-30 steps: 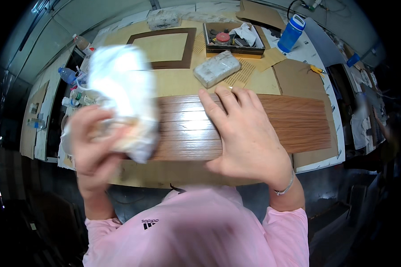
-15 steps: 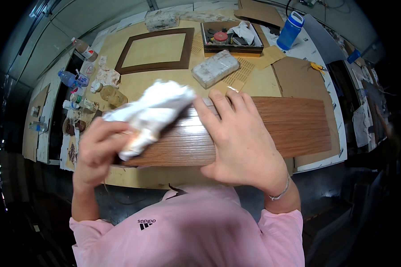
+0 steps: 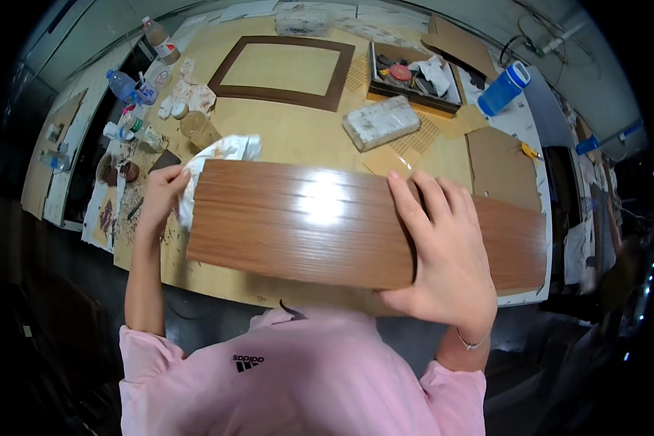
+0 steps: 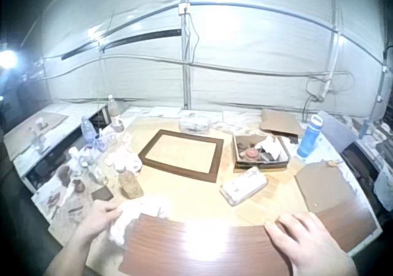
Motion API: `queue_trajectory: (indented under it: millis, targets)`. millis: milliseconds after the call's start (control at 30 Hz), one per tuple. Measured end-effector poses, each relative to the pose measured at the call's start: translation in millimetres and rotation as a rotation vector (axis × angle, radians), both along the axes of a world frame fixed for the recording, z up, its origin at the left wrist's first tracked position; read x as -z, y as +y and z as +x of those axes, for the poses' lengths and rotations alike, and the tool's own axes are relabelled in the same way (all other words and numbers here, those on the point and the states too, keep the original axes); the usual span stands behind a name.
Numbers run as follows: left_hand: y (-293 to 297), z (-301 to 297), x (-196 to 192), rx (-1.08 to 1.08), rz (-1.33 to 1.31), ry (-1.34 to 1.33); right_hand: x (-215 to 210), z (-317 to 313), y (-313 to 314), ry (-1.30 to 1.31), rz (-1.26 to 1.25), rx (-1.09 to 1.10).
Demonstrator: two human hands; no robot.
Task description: The person wipes the glass and wooden frame of a cabinet door with a cloth dampened by a liquid from a bottle. They then use a small block to rub the corners and edges of the wooden frame before wiping it again.
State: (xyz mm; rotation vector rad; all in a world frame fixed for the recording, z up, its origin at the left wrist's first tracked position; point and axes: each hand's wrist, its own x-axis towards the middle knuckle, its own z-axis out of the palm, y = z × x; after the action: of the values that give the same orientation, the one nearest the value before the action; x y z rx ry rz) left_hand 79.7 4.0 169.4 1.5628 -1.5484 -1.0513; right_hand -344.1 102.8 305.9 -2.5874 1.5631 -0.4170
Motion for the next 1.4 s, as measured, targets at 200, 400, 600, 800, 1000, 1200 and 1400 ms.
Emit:
queue_trajectory:
  millis: [200,400,600,800,1000,1200,1400]
  targets:
    - [-28,-40,-6,0.045,-0.039,0.374,-1,0,-4,0.016,0.052,0.001]
    - [-46,-44,44,0.013,-0.013,0.648,1,-5,-10,0.039,0.076,-0.003]
    - [-53,26,162,-0.126,0.14,-0.145,4,-8,-11,0.029,0.11,0.017]
    - [-116,45,158,-0.435,-0.306,-0.014,6,-6,-8,0.04,0.125,0.065]
    - [-165,48,168,-0.333,-0.249,0.377,7,-8,-9,0.03,0.122,0.071]
    - [-119,42,129,-0.116,-0.424,-0.256,9,-11,-8,0.013,0.139,0.066]
    - [-78,60,112,0.206,-0.546,-0.874,7,-7,-9,-0.005,0.134,0.066]
